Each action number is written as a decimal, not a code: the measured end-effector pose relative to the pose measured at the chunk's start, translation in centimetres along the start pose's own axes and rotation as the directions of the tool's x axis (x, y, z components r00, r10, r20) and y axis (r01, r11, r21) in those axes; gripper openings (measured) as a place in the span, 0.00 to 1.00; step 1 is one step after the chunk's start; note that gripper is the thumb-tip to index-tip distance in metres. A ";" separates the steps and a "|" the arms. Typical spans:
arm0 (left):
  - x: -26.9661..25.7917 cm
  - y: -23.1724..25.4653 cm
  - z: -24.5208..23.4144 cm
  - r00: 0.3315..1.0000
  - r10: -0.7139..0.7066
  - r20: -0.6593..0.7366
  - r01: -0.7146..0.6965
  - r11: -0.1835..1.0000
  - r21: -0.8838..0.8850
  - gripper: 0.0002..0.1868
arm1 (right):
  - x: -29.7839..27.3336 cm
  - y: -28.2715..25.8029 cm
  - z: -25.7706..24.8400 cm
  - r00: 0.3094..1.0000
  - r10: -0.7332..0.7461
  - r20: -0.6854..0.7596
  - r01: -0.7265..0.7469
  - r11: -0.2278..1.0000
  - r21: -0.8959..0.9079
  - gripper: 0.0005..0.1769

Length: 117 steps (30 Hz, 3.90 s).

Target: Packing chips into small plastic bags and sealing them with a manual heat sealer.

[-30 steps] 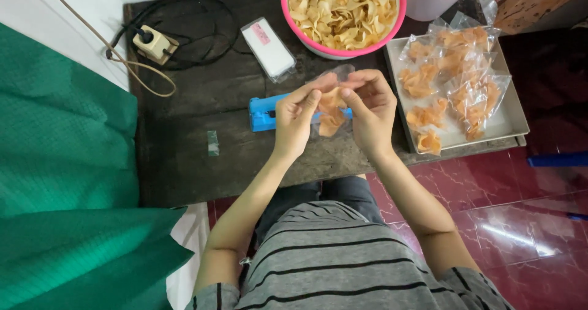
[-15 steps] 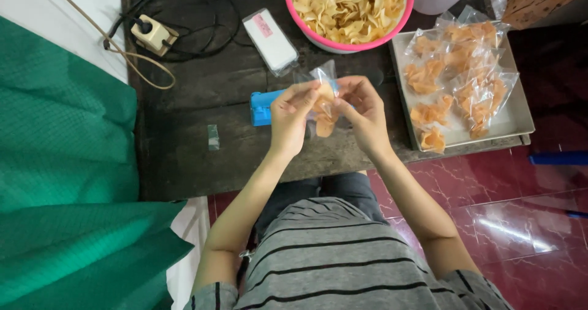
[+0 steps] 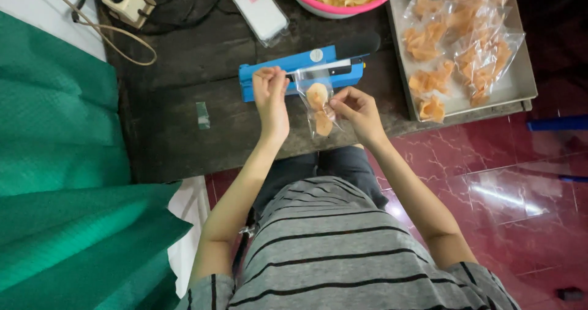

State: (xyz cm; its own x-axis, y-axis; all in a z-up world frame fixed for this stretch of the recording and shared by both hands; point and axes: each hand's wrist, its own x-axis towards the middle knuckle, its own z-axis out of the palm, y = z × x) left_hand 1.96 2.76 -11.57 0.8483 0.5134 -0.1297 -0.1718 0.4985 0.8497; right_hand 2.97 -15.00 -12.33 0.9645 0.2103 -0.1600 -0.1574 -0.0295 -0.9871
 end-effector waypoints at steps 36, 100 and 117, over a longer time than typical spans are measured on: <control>9.9 -0.6 2.6 0.793 0.271 0.546 -0.608 0.403 0.684 0.05 | 2.6 1.6 -0.3 0.990 0.120 -0.081 -0.119 0.993 0.017 0.05; 8.8 -2.9 3.6 0.877 0.154 0.455 -0.433 -0.158 0.887 0.05 | 7.7 -1.9 -1.3 0.676 -0.660 -0.326 0.561 0.749 -0.353 0.08; 9.2 -3.5 3.2 0.861 0.151 0.486 -0.453 -0.208 0.867 0.08 | 14.6 -4.5 0.2 0.867 -0.457 0.196 0.456 0.571 -0.683 0.08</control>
State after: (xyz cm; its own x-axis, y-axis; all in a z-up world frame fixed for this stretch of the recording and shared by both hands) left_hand 11.98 3.58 -14.10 0.9477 0.1775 0.2653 0.0854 -0.9418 0.3252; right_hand 17.67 -11.63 -10.25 0.8667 0.3878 0.3137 0.4947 -0.5881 -0.6398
